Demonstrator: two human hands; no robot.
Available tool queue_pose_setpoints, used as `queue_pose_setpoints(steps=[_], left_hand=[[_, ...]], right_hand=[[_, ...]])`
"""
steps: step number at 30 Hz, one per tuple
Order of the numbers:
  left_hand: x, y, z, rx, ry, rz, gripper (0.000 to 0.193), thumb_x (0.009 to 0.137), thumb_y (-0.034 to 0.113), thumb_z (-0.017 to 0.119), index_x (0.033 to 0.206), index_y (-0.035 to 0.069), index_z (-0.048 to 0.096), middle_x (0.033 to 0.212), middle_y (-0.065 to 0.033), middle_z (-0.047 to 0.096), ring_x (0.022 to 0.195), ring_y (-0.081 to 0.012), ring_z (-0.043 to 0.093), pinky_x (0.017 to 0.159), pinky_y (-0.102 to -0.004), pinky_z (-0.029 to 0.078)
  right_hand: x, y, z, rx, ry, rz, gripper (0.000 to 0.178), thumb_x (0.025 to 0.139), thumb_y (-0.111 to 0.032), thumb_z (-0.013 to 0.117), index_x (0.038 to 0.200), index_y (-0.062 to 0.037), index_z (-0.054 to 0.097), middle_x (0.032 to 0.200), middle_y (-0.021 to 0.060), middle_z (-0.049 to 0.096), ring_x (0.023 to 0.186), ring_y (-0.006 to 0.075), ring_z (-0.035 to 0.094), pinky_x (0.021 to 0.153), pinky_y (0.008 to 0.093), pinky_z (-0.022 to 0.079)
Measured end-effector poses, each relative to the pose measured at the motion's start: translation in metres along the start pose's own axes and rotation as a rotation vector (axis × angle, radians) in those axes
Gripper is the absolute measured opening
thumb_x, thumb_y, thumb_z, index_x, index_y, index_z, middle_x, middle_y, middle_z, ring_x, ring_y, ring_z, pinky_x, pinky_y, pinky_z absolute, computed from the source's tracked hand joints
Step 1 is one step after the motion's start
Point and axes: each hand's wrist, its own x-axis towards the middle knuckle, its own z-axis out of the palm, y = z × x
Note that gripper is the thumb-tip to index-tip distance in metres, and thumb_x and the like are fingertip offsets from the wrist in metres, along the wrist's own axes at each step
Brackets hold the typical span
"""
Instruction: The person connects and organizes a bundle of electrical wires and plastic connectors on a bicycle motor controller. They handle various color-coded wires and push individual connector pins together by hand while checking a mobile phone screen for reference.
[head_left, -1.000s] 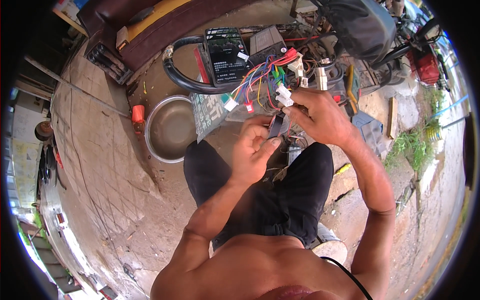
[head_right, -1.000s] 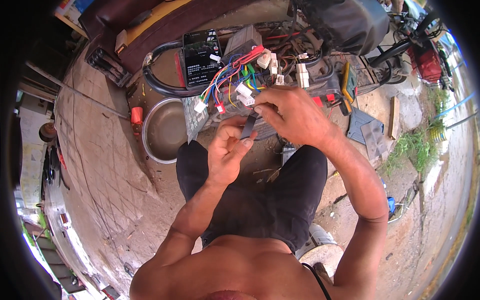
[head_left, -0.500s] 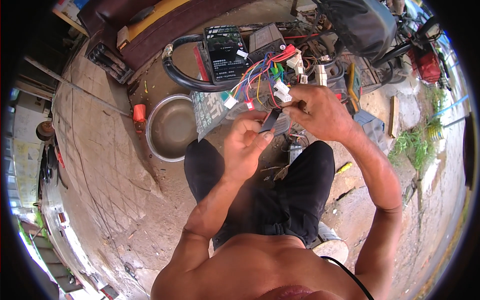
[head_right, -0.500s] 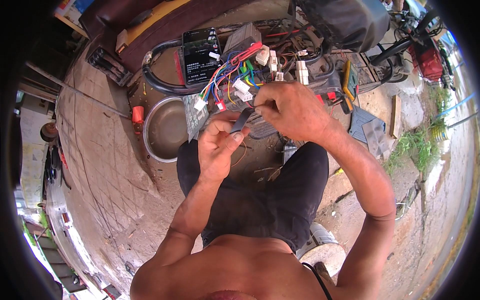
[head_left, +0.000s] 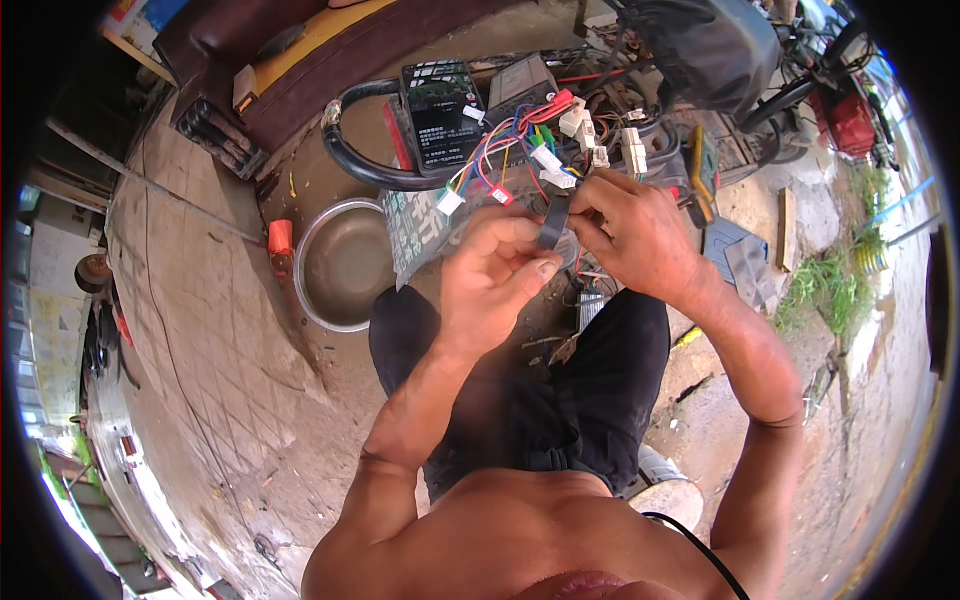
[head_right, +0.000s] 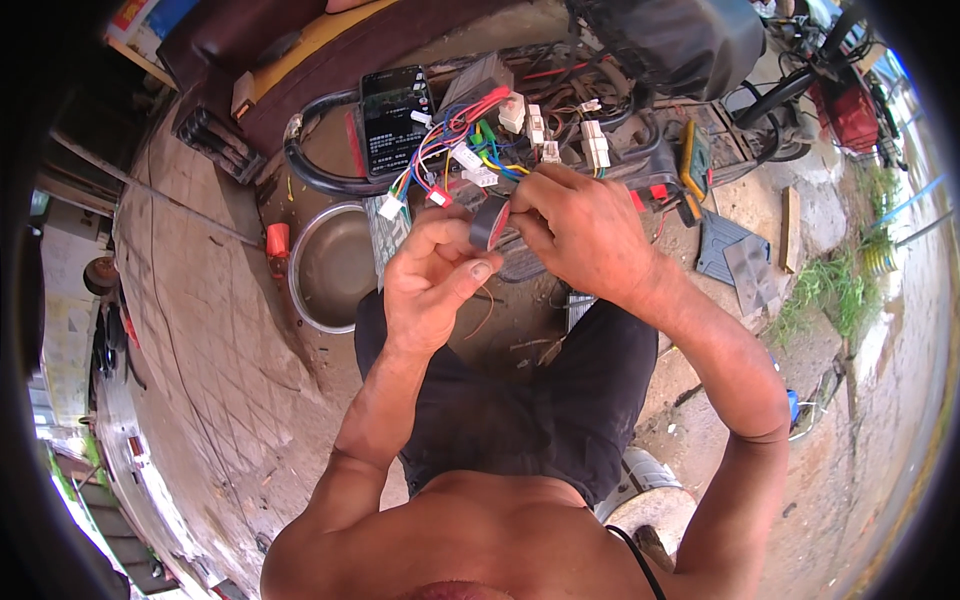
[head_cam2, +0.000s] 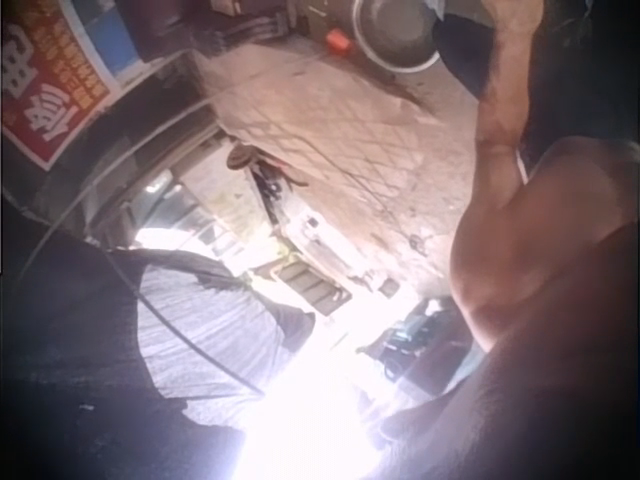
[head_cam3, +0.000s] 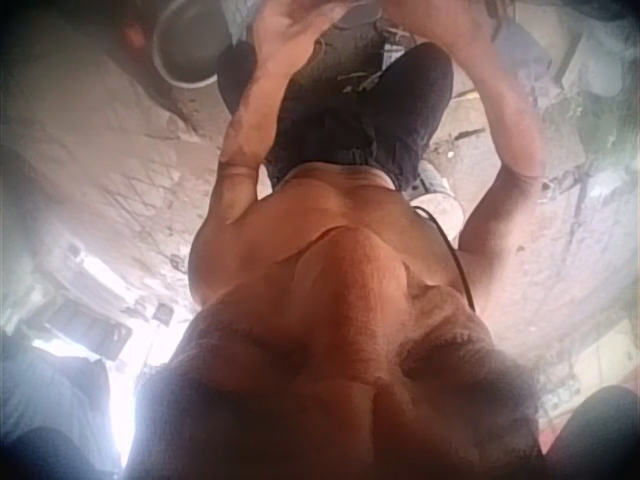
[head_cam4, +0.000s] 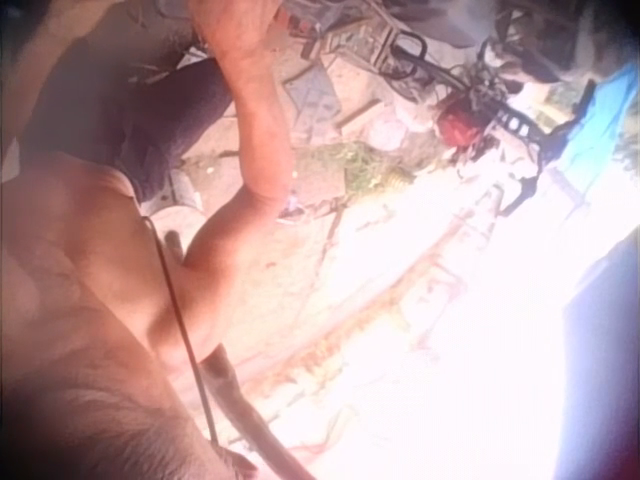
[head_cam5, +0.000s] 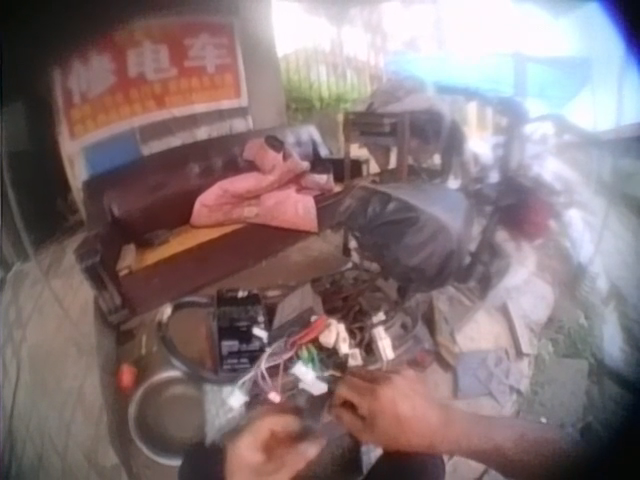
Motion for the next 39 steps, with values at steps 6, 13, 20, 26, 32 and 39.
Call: queue_pose_setpoints(steps=[6,13,20,26,32,39], left_hand=[[0.022,-0.004,0.006,0.198,-0.015,0.185,0.027,0.094,-0.005,0.066,0.121,-0.006,0.060,0.128,-0.0141,0.057,0.093,-0.0202,0.070,0.080,-0.0329,0.062],[0.043,0.004,0.001,0.707,-0.026,0.293,0.022,0.094,0.015,0.072,0.107,-0.002,0.065,0.088,-0.0146,0.067,0.071,-0.0247,0.068,0.061,-0.0350,0.054],[0.053,0.019,0.009,0.958,-0.035,0.296,0.020,0.093,0.015,0.073,0.090,-0.001,0.062,0.076,-0.0116,0.069,0.066,-0.0191,0.069,0.059,-0.0322,0.054],[0.058,0.027,0.006,1.011,-0.037,0.317,0.025,0.092,0.018,0.073,0.081,0.002,0.058,0.070,-0.0114,0.065,0.059,-0.0249,0.064,0.054,-0.0369,0.050],[0.067,0.040,0.011,1.005,-0.022,0.261,0.024,0.092,0.019,0.073,0.081,0.004,0.058,0.070,-0.0130,0.060,0.062,-0.0326,0.064,0.053,-0.0400,0.049],[0.045,0.016,-0.007,0.713,0.049,0.564,0.012,0.094,0.008,0.069,0.101,-0.001,0.065,0.104,-0.0146,0.064,0.092,-0.0220,0.065,0.077,-0.0327,0.053]], right_hand=[[-0.006,0.003,0.007,0.015,0.103,-0.043,0.009,0.086,-0.013,0.071,0.088,-0.0069,0.065,0.084,0.0081,0.063,0.072,0.0327,0.067,0.061,0.0440,0.053],[-0.007,0.004,0.010,-0.003,0.227,-0.129,0.008,0.081,-0.010,0.074,0.088,-0.0076,0.070,0.090,0.0054,0.065,0.074,0.0281,0.068,0.064,0.0390,0.055],[-0.004,0.005,0.010,-0.098,0.358,-0.227,0.015,0.075,-0.007,0.078,0.086,-0.0081,0.069,0.100,0.0026,0.064,0.083,0.0236,0.067,0.067,0.0362,0.055],[-0.002,0.008,0.015,-0.170,0.386,-0.307,0.019,0.072,-0.008,0.079,0.088,-0.0088,0.069,0.105,0.0013,0.063,0.091,0.0238,0.064,0.072,0.0371,0.054],[0.005,0.002,0.014,-0.265,0.447,-0.391,0.020,0.072,-0.009,0.079,0.089,-0.0098,0.068,0.110,0.0016,0.066,0.095,0.0254,0.064,0.078,0.0393,0.052],[0.004,-0.002,0.013,0.073,0.457,-0.181,0.017,0.074,-0.002,0.078,0.086,-0.0058,0.066,0.103,0.0073,0.071,0.091,0.0287,0.067,0.080,0.0388,0.051]])
